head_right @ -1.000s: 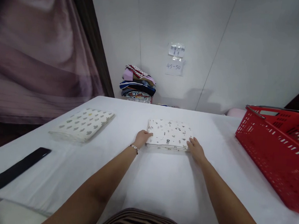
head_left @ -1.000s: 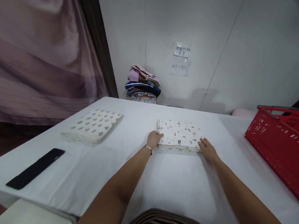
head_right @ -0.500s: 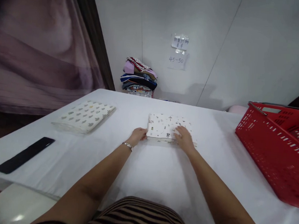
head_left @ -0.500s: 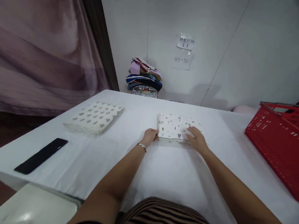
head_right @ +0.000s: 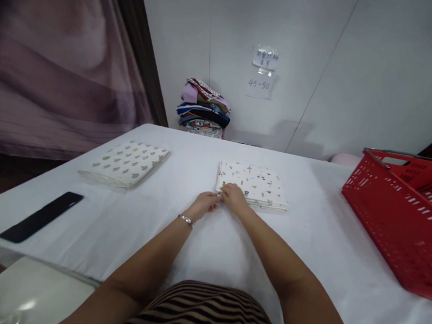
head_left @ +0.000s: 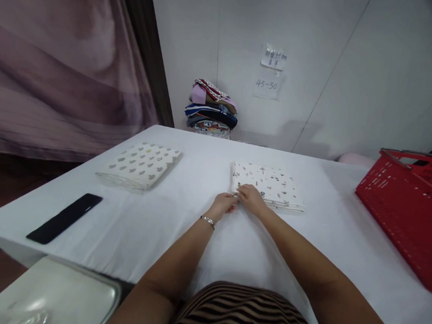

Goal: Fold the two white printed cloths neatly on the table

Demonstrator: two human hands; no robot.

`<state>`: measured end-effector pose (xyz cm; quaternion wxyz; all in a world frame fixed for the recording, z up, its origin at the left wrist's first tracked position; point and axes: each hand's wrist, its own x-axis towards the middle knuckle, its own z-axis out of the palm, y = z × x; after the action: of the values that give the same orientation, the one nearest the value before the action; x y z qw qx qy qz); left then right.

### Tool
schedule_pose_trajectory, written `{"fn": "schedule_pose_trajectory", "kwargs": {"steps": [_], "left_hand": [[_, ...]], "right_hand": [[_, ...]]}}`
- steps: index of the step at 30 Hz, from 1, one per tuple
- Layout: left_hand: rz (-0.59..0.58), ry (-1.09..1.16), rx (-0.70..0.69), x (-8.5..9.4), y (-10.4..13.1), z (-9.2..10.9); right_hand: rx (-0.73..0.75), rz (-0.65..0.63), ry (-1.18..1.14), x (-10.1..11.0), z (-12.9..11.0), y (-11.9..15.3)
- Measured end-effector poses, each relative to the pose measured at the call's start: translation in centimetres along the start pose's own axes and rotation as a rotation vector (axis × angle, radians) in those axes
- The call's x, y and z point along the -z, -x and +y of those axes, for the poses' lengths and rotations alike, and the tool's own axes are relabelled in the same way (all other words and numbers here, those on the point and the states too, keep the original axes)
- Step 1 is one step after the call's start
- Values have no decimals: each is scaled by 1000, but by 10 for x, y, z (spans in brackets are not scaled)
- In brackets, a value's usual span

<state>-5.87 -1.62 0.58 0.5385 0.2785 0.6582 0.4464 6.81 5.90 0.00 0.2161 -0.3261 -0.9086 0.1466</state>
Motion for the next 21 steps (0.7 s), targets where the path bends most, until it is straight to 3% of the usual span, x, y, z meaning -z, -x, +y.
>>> {"fn": "schedule_pose_trajectory", "kwargs": {"steps": [6, 11, 18, 21], "left_hand": [[54, 19, 0, -5, -5, 0], [59, 67, 17, -3, -4, 0], [-43, 108, 73, 4, -4, 5], [-34, 76, 80, 3, -7, 5]], "right_hand": [[138, 102, 3, 5, 5, 6], [257, 21, 124, 5, 11, 11], [245, 71, -4, -1, 9, 14], [203, 64, -120, 1, 7, 14]]}}
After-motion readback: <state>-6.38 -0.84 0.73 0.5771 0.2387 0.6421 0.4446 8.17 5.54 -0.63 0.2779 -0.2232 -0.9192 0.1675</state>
